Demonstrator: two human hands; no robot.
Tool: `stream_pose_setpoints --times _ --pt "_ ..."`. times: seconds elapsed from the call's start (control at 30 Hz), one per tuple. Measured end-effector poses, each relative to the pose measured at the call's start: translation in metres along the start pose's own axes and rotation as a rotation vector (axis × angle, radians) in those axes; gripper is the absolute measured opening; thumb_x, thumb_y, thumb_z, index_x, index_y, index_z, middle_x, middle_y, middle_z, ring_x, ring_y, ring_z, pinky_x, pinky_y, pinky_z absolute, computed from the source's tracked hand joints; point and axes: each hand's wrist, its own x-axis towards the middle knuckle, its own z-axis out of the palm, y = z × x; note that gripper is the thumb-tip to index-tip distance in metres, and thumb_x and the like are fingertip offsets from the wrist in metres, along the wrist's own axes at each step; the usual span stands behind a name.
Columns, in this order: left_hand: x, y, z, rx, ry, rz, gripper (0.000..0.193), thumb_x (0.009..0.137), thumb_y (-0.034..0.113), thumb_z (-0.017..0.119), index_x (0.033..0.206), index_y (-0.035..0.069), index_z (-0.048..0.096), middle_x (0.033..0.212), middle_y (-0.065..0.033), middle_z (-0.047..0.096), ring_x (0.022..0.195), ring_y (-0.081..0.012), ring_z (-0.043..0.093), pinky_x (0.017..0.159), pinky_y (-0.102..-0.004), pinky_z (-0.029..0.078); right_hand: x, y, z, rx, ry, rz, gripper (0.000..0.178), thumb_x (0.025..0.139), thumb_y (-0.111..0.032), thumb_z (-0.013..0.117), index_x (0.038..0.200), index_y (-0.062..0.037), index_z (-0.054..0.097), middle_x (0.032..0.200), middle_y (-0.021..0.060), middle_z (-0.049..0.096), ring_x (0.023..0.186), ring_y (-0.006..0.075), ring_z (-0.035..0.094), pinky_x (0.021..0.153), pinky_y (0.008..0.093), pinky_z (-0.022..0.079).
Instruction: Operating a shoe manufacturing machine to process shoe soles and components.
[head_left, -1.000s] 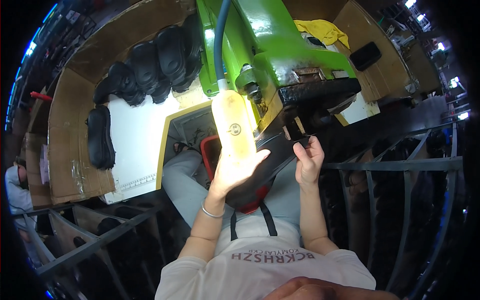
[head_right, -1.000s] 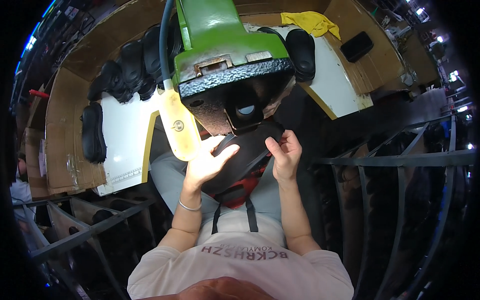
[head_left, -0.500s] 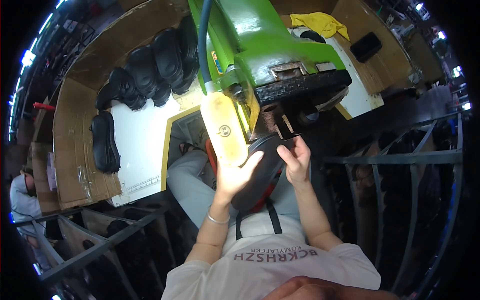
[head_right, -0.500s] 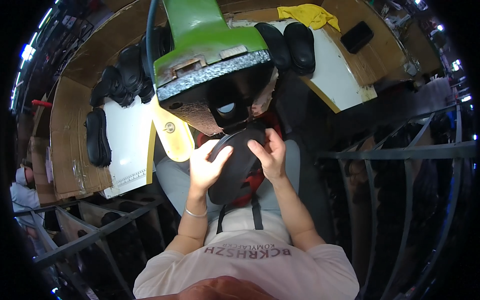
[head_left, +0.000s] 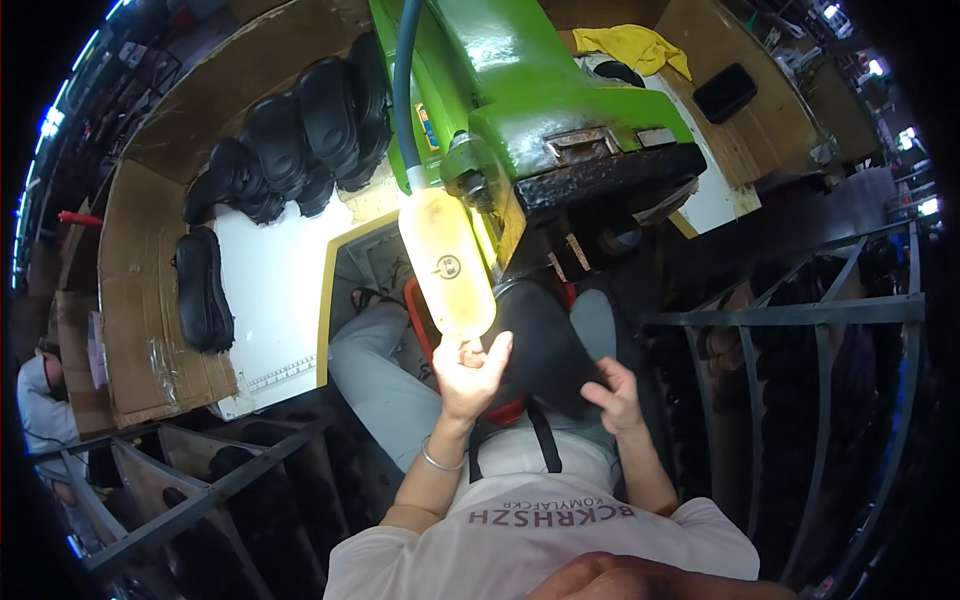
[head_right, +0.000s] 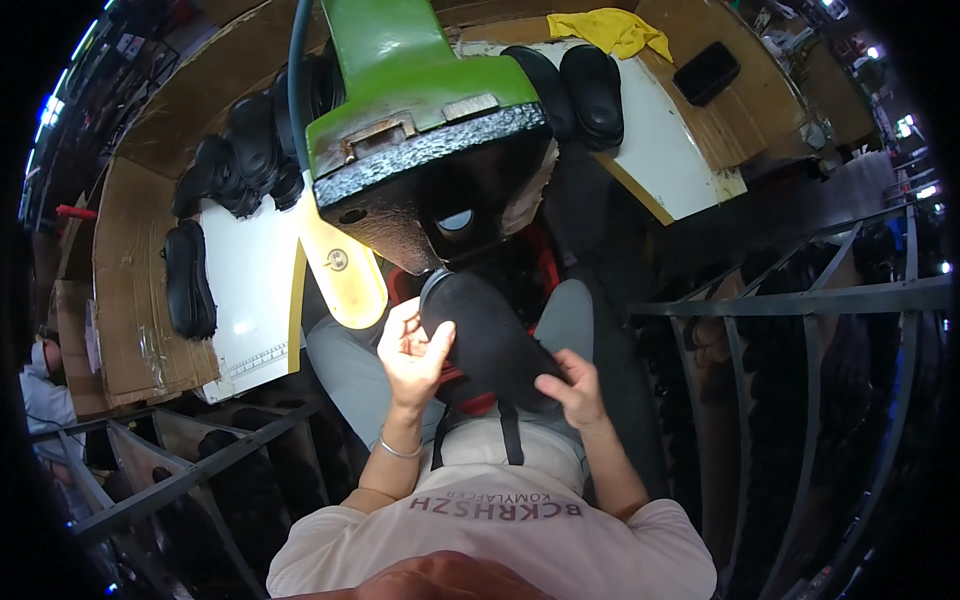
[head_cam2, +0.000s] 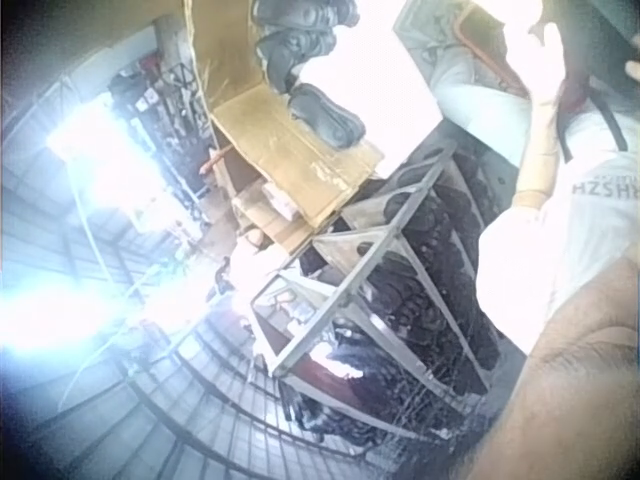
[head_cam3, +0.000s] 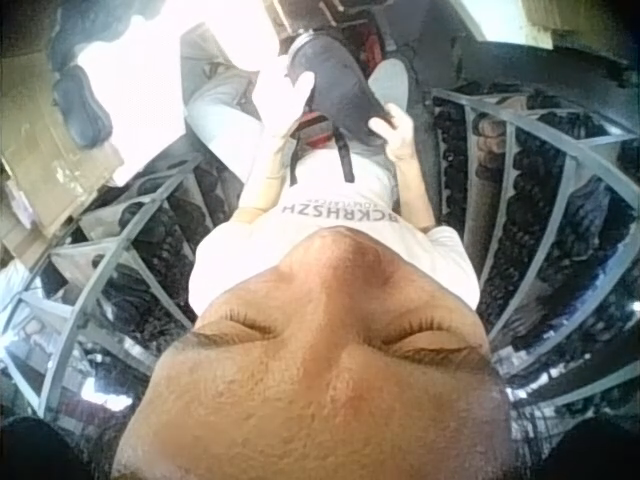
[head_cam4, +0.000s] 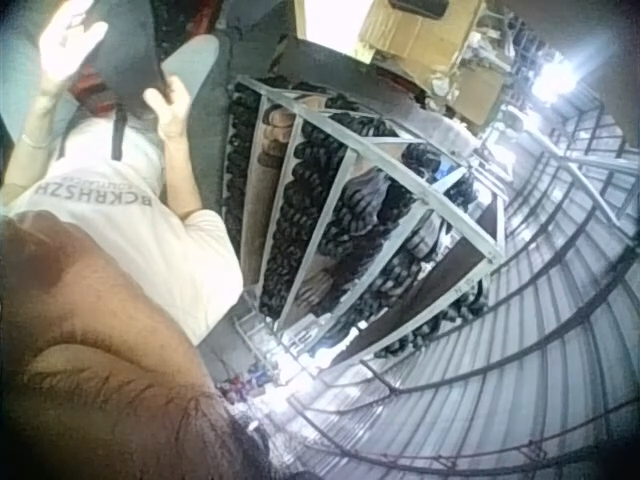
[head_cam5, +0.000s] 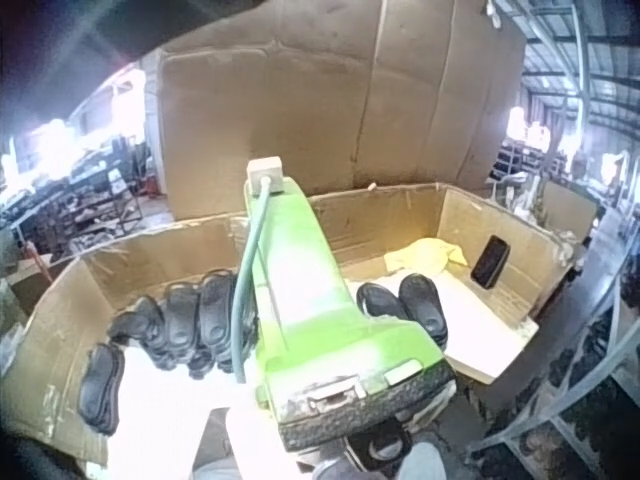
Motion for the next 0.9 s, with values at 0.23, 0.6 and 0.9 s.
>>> stream_pose_setpoints --times 0.23,0.6,0.9 --pt "0.028 -0.003 0.027 0.038 -0.037 0.087 0.03 0.08 -0.008 0.064 0.108 -0.005 0.055 0.096 -0.0087 0.062 0.083 -0.01 0.06 0.075 -0.0211 0.05 0.0 0.018 0.008 0.025 0.025 0.061 0.04 0.072 0.002 0.072 0.106 -0.0002 0.052 0.1 0.006 0.061 0.091 0.0127 0.058 0.084 0.0265 0.046" --pt "0.01 -0.008 0.021 -0.127 -0.044 -0.018 0.034 0.08 -0.012 0.059 0.111 -0.005 0.048 0.097 -0.0098 0.06 0.082 -0.0104 0.06 0.075 -0.022 0.05 0.007 -0.051 -0.024 0.06 0.243 -0.178 0.038 0.067 0.001 0.064 0.103 0.0038 0.054 0.093 0.0091 0.06 0.084 0.0159 0.059 0.079 0.0265 0.047" --pt "0.033 0.021 0.008 0.008 -0.103 0.037 0.023 0.077 -0.003 0.069 0.098 -0.002 0.059 0.089 -0.0052 0.062 0.082 -0.0106 0.059 0.076 -0.0239 0.049 0.095 -0.116 -0.007 -0.105 0.141 -0.436 0.026 0.08 -0.002 0.062 0.105 0.0025 0.055 0.094 0.0068 0.061 0.084 0.012 0.059 0.076 0.0245 0.048"
